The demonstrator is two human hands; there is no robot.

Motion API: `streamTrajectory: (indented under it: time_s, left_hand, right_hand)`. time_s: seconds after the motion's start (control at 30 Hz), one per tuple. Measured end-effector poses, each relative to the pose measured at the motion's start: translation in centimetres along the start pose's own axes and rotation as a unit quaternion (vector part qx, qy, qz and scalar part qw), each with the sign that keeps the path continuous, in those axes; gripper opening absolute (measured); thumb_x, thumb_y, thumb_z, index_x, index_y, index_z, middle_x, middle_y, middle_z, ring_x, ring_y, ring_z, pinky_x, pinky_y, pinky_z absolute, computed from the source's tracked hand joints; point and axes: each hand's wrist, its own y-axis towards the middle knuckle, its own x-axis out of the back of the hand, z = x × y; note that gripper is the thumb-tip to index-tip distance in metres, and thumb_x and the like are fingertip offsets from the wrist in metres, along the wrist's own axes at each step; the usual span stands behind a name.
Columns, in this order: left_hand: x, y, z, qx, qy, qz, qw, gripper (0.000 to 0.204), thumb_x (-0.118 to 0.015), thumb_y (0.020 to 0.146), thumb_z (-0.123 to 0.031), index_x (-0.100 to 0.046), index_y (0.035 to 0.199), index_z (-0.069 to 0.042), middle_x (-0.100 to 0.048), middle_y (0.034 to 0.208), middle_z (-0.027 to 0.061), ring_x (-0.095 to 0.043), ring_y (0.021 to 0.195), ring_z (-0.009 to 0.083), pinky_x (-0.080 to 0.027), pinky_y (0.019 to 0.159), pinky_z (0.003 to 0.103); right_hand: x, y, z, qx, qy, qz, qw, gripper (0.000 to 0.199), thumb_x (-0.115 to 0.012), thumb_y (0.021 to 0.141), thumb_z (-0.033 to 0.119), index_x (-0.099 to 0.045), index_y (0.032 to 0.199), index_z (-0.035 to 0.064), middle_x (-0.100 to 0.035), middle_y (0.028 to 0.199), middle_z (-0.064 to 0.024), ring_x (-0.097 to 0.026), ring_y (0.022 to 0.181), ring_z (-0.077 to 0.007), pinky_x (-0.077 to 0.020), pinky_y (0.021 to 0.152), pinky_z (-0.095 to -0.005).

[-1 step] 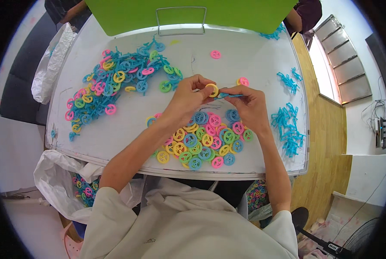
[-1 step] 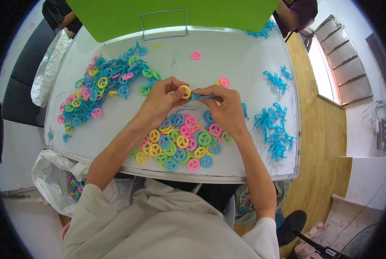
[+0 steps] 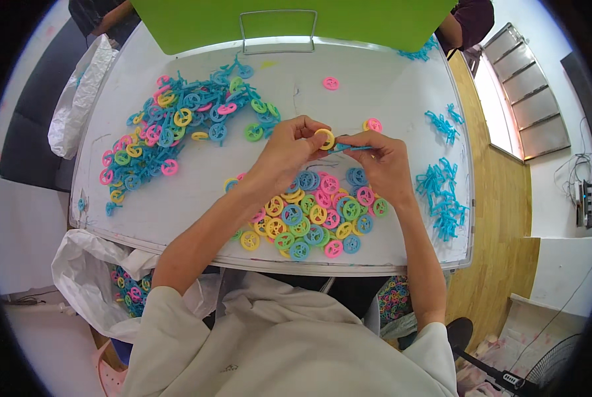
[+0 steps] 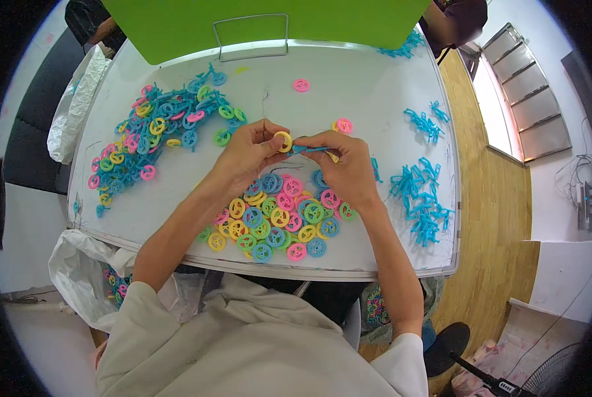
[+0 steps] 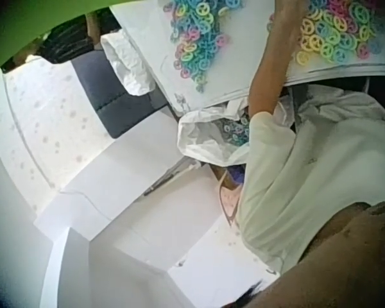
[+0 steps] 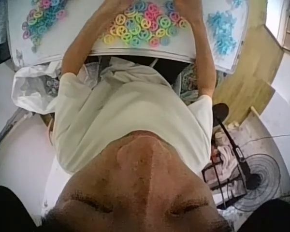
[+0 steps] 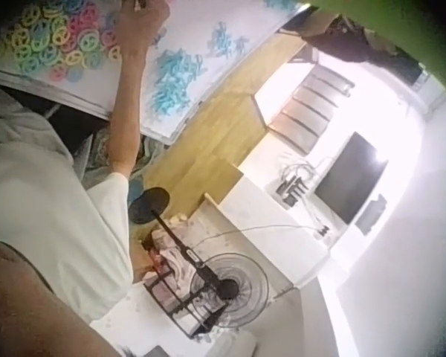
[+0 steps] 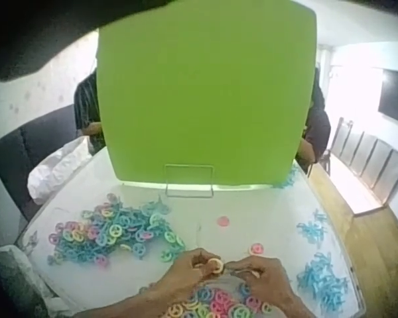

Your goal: Assembling small colorful plastic gears or link components into chains or larger structures.

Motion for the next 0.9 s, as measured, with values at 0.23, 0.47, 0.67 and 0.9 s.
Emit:
streamTrajectory:
  time_s: [0.23,0.47,0.67,0.9]
  left_hand:
    - [-1.1,-0.3,0.8,-0.294,0.346,-0.053,0.889,0.006,-0.059,0.090,-0.004,-0.062,0.088,0.001,-0.061,0.094,0.0053,-0.061,0.085,0.0118,-0.052,0.072,0.024]
    - [-0.6,0.1,0.0,-0.165,0.134,0.011,0.977,0.017,-0.057,0.090,-0.005,-0.065,0.105,-0.001,-0.063,0.096,0.0088,-0.064,0.082,0.0141,-0.056,0.073,0.025]
    - [-1.1,-0.7,-0.8,-0.148,0.092,0.005,0.985,0.020,-0.056,0.091,-0.007,-0.063,0.108,0.003,-0.063,0.097,0.0097,-0.066,0.085,0.0166,-0.058,0.074,0.025]
    - [-1.4,-0.9,-0.2,-0.195,0.156,-0.021,0.968,0.018,-0.058,0.090,-0.006,-0.064,0.105,0.003,-0.066,0.089,0.0102,-0.068,0.077,0.0167,-0.055,0.060,0.024]
  right_hand:
    - [0.5,0.3,0.6,-0.056,0.012,-0.016,0.998,0.020,-0.060,0.084,-0.007,-0.067,0.102,-0.0024,-0.067,0.093,-0.0066,-0.062,0.087,-0.0118,-0.0523,0.079,-0.0238]
    - [-0.2,0.5,0.1,-0.070,0.125,-0.076,0.987,0.028,-0.063,0.086,0.000,-0.062,0.114,-0.0021,-0.065,0.101,-0.0062,-0.061,0.086,-0.0089,-0.0516,0.076,-0.0224]
    - [0.1,0.4,0.8,-0.086,0.026,-0.069,0.994,0.028,-0.068,0.083,0.001,-0.064,0.110,-0.0034,-0.066,0.092,-0.0044,-0.059,0.080,-0.0059,-0.0487,0.071,-0.0184]
    - [-0.3,0.2,0.7,-0.093,0.076,-0.095,0.988,0.027,-0.071,0.080,0.002,-0.065,0.107,-0.0038,-0.064,0.082,-0.0003,-0.058,0.075,-0.0042,-0.0469,0.064,-0.0177]
